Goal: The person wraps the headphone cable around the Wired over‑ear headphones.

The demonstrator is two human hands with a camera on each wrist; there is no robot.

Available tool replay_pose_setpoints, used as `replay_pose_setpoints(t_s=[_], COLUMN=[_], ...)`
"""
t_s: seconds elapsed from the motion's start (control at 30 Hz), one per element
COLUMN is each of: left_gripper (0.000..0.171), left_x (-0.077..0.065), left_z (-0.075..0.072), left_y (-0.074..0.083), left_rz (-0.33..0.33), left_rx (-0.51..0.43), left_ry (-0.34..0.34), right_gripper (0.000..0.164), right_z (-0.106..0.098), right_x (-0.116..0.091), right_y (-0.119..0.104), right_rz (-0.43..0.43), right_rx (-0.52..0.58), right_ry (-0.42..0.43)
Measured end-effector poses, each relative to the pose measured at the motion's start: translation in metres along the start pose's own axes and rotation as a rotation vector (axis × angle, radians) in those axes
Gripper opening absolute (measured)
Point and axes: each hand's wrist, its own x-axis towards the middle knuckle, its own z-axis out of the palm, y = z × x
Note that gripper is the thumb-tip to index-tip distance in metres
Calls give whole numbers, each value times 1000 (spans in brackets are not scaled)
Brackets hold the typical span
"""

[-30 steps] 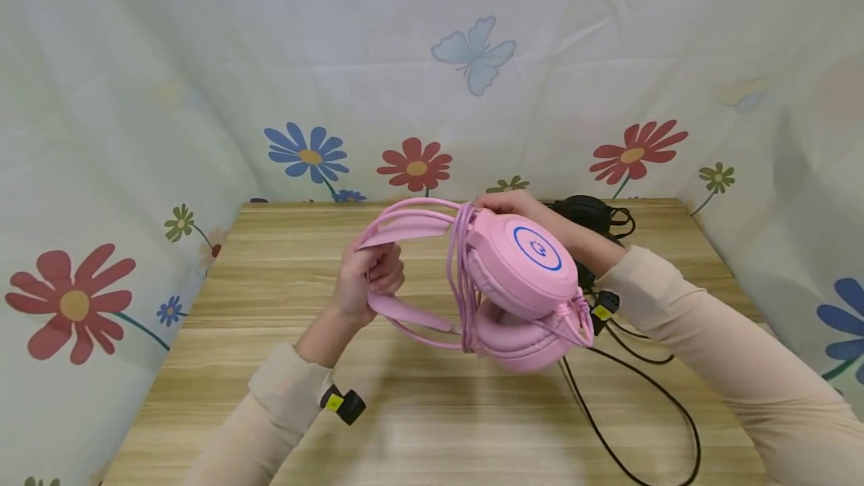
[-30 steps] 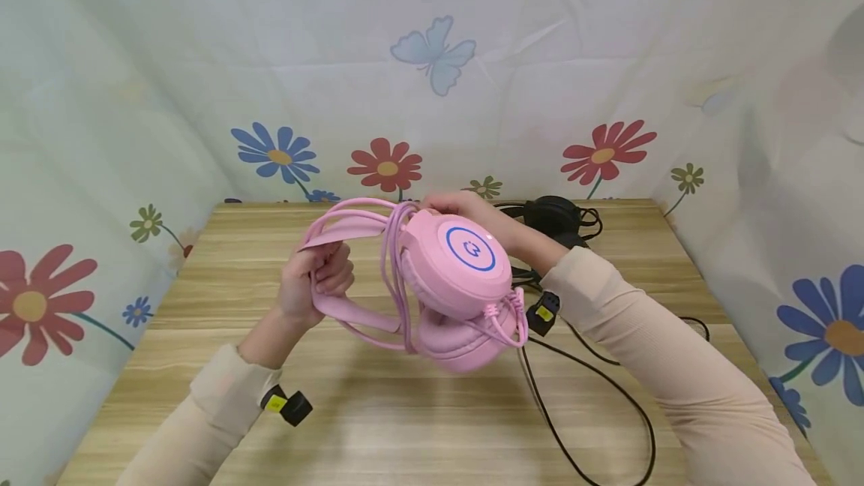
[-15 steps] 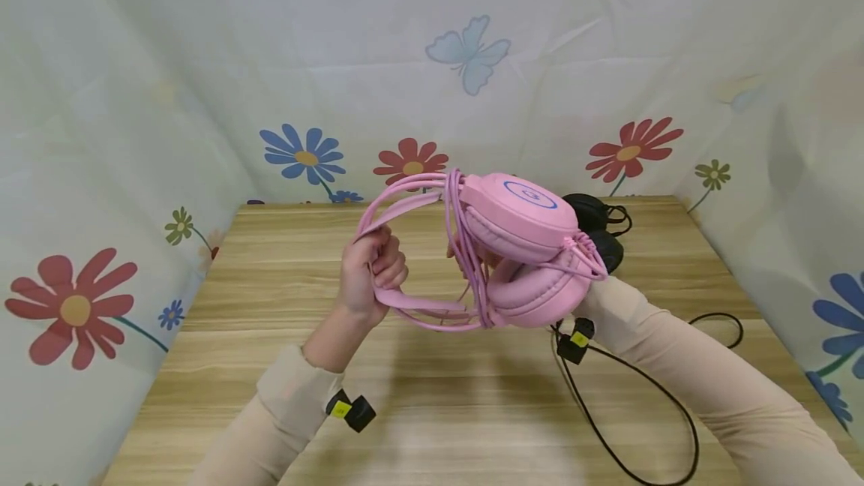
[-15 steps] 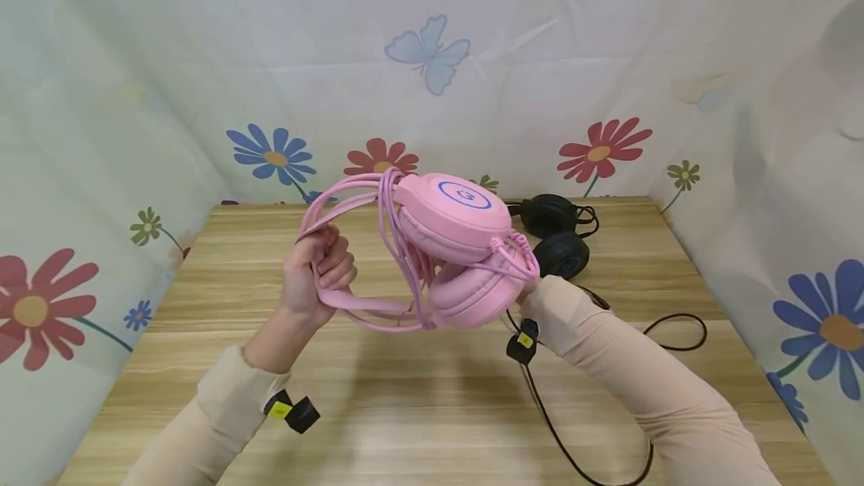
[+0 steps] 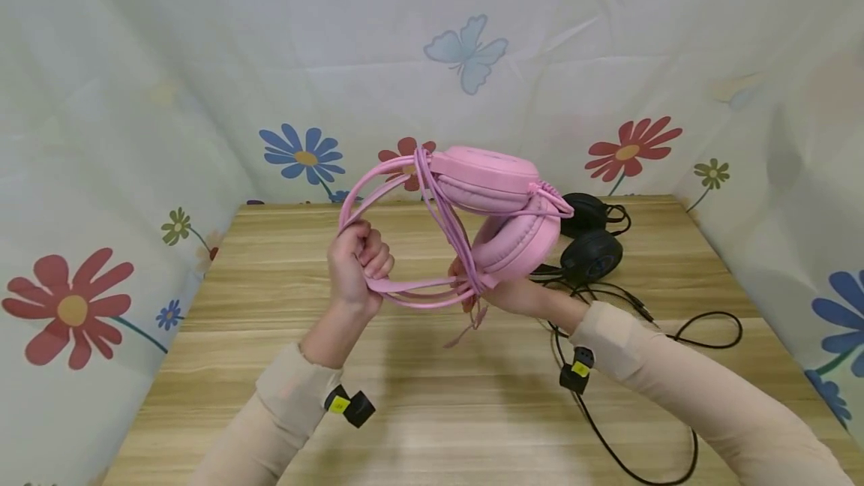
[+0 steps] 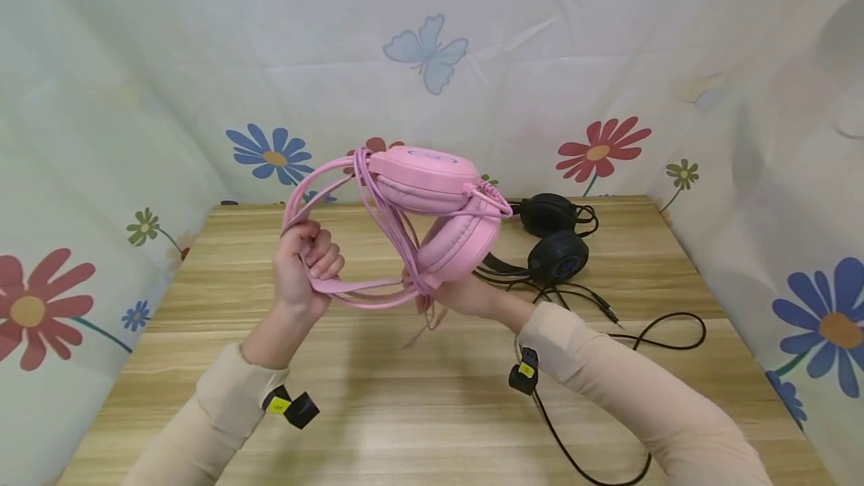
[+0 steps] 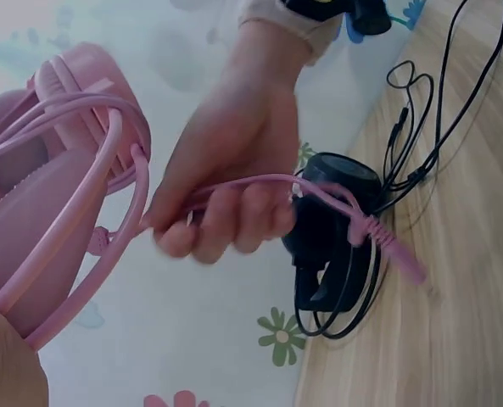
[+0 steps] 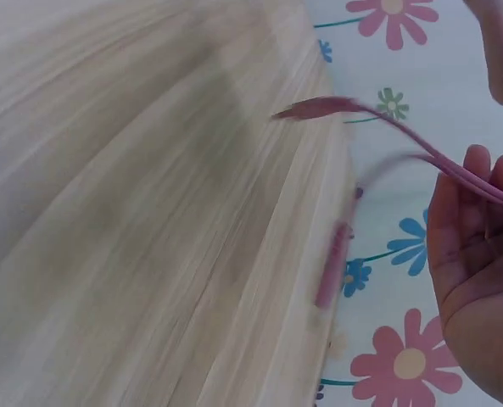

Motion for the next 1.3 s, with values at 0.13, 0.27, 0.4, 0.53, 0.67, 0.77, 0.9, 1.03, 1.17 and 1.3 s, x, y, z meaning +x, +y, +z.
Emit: replay_pose_setpoints(t_s=[0.13,0.27,0.4,0.53,0.67,0.77,0.9,1.03,1.17,1.3], left_gripper=[33,35,35,37,38,36,34,32,30,27], left_x=[4,7,10,11,12,11,11,11,10,8], left_z=[-2,-6,-11,-14,-14,-15,-19,-24,-28,-29], left_y=[5,8,9,9,7,5,3,0,-3,-6], left_rz=[43,76,101,129,164,197,203,153,107,85], left_rx=[15,40,59,84,117,153,203,225,231,246], left_ry=[51,113,166,220,271,314,387,442,464,470], right_gripper=[27,32,26,17,12,14,12,8,12,12], right_z=[0,3,8,16,25,28,29,27,23,20], right_x=[-7,-11,-17,-20,-21,-23,-25,-25,-23,-20], right_y=[11,10,3,-5,-11,-13,-18,-25,-30,-36], right_rz=[174,286,320,305,249,171,84,-1,-131,-242], right_rx=[-258,-325,-399,-593,-791,-944,-1163,-1395,-1613,-1774], right_ry=[34,2,2,44,94,110,121,108,87,64])
